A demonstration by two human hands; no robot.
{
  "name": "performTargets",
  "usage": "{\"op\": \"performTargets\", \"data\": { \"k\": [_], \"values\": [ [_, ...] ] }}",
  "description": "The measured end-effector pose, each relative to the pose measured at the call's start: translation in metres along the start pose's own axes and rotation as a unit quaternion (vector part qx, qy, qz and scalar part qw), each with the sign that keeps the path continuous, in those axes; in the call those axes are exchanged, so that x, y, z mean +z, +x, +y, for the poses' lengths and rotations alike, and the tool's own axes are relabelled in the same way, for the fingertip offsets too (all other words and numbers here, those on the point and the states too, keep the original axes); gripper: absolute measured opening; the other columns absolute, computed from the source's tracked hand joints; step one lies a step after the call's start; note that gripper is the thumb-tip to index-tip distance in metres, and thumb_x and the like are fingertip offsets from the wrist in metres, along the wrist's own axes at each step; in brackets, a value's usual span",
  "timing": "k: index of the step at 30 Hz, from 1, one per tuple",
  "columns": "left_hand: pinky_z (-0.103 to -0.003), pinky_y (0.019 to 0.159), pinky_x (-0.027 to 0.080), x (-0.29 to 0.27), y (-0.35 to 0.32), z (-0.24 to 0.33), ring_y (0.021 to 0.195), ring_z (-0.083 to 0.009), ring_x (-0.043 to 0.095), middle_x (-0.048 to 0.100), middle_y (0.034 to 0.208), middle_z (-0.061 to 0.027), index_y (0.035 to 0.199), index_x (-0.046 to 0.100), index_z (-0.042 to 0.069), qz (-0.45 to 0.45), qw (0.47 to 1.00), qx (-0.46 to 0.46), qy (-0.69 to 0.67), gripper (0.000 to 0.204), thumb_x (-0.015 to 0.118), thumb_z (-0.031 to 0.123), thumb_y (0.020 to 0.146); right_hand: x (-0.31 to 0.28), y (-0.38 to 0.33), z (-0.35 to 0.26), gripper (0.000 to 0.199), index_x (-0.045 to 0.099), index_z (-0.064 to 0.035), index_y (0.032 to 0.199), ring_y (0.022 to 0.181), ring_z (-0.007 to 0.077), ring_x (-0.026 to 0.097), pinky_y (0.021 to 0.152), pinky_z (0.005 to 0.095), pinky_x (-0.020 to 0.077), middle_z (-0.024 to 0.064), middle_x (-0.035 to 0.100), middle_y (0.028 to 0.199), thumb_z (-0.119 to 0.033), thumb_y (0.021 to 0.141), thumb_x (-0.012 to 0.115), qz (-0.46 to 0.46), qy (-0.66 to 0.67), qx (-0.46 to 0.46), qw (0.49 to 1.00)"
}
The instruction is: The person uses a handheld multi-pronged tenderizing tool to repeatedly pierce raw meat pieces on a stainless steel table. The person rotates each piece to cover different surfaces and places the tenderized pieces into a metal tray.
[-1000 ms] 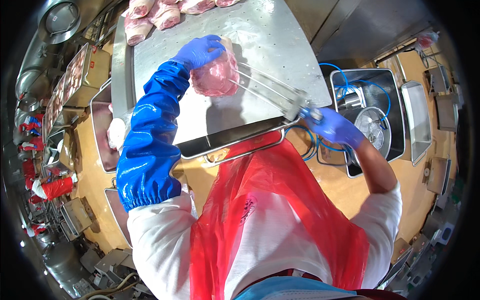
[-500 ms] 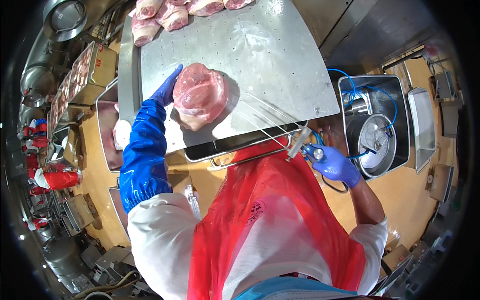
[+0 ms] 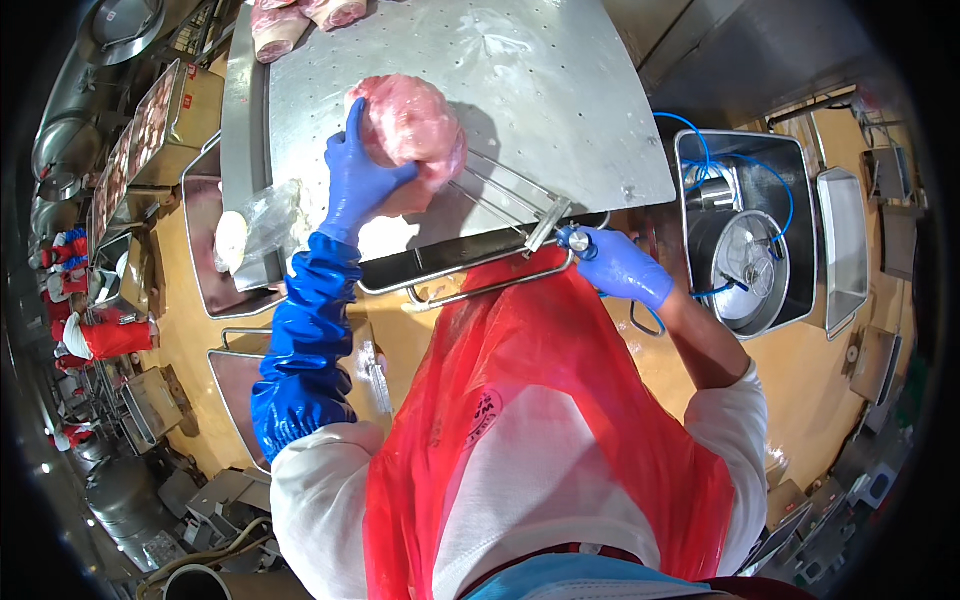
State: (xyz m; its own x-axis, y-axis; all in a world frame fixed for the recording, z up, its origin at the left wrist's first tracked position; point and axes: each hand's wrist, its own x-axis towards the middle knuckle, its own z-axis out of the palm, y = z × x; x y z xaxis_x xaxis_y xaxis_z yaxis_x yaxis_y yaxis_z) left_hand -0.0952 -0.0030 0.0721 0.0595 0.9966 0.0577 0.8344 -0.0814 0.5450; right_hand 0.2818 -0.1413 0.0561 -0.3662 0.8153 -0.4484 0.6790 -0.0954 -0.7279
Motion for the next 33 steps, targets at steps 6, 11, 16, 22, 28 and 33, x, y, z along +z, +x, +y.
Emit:
{"op": "performTargets", "data": {
  "k": [6, 11, 16, 22, 28, 33],
  "values": [
    [-0.048, 0.113, 0.045, 0.016, 0.029, -0.013, 0.134, -0.0427, 0.052, 0.05, 0.144, -0.0315, 0.162, 0.029, 0.009, 0.015, 0.994, 0.022, -0.103, 0.121, 0.092, 0.03, 0.061, -0.036, -0.044, 0.041, 0.038, 0.07, -0.0079, 0.127, 0.093, 0.0309, 0.075, 0.085, 0.0397, 0.0556, 0.0194, 0.075, 0.1, -0.005, 0.09, 0.062, 0.022, -0.008, 0.012, 1.0],
    [-0.042, 0.122, 0.035, -0.006, 0.066, -0.094, 0.144, -0.0313, 0.048, 0.051, 0.153, -0.018, 0.161, 0.031, 0.002, -0.135, 0.928, 0.005, -0.348, 0.122, 0.094, 0.03, 0.061, -0.065, -0.035, 0.013, 0.032, 0.068, -0.0072, 0.123, 0.095, 0.0393, 0.07, 0.085, 0.0442, 0.0536, 0.0225, 0.072, 0.102, -0.009, 0.092, 0.06, -0.013, 0.018, 0.033, 0.999],
    [-0.042, 0.123, 0.034, -0.02, 0.072, -0.1, 0.142, -0.0305, 0.049, 0.052, 0.153, -0.0157, 0.16, 0.036, 0.004, -0.211, 0.886, -0.044, -0.411, 0.116, 0.092, 0.03, 0.062, -0.052, -0.006, -0.006, 0.018, 0.066, -0.0016, 0.109, 0.07, 0.0155, 0.052, 0.069, 0.038, 0.0487, 0.0139, 0.064, 0.079, -0.013, 0.096, 0.06, -0.008, 0.009, -0.01, 1.0],
    [-0.041, 0.122, 0.034, -0.017, 0.068, -0.116, 0.141, -0.0295, 0.049, 0.051, 0.153, -0.0155, 0.16, 0.035, 0.003, -0.201, 0.889, -0.04, -0.41, 0.112, 0.09, 0.03, 0.066, -0.051, 0.02, -0.039, 0.038, 0.068, -0.0075, 0.127, 0.094, 0.0364, 0.073, 0.081, 0.0431, 0.0538, 0.024, 0.073, 0.1, -0.008, 0.09, 0.058, -0.058, -0.004, 0.081, 0.995],
    [-0.041, 0.122, 0.035, -0.013, 0.062, -0.131, 0.142, -0.0296, 0.049, 0.05, 0.155, -0.0168, 0.161, 0.032, 0.002, -0.199, 0.865, -0.057, -0.458, 0.11, 0.088, 0.028, 0.071, -0.008, 0.084, -0.043, 0.025, 0.072, -0.0046, 0.112, 0.061, 0.0133, 0.06, 0.061, 0.0344, 0.0499, 0.009, 0.067, 0.074, -0.012, 0.091, 0.06, 0.052, -0.016, -0.073, 0.996],
    [-0.044, 0.119, 0.04, -0.023, 0.066, -0.156, 0.144, -0.03, 0.047, 0.048, 0.156, -0.019, 0.16, 0.032, -0.002, -0.201, 0.878, -0.019, -0.433, 0.113, 0.089, 0.033, 0.07, -0.034, 0.102, -0.091, 0.027, 0.067, -0.0018, 0.113, 0.054, 0.0175, 0.061, 0.051, 0.0356, 0.0502, 0.0103, 0.065, 0.071, -0.013, 0.089, 0.061, -0.091, -0.012, 0.006, 0.996]
  ]
}}
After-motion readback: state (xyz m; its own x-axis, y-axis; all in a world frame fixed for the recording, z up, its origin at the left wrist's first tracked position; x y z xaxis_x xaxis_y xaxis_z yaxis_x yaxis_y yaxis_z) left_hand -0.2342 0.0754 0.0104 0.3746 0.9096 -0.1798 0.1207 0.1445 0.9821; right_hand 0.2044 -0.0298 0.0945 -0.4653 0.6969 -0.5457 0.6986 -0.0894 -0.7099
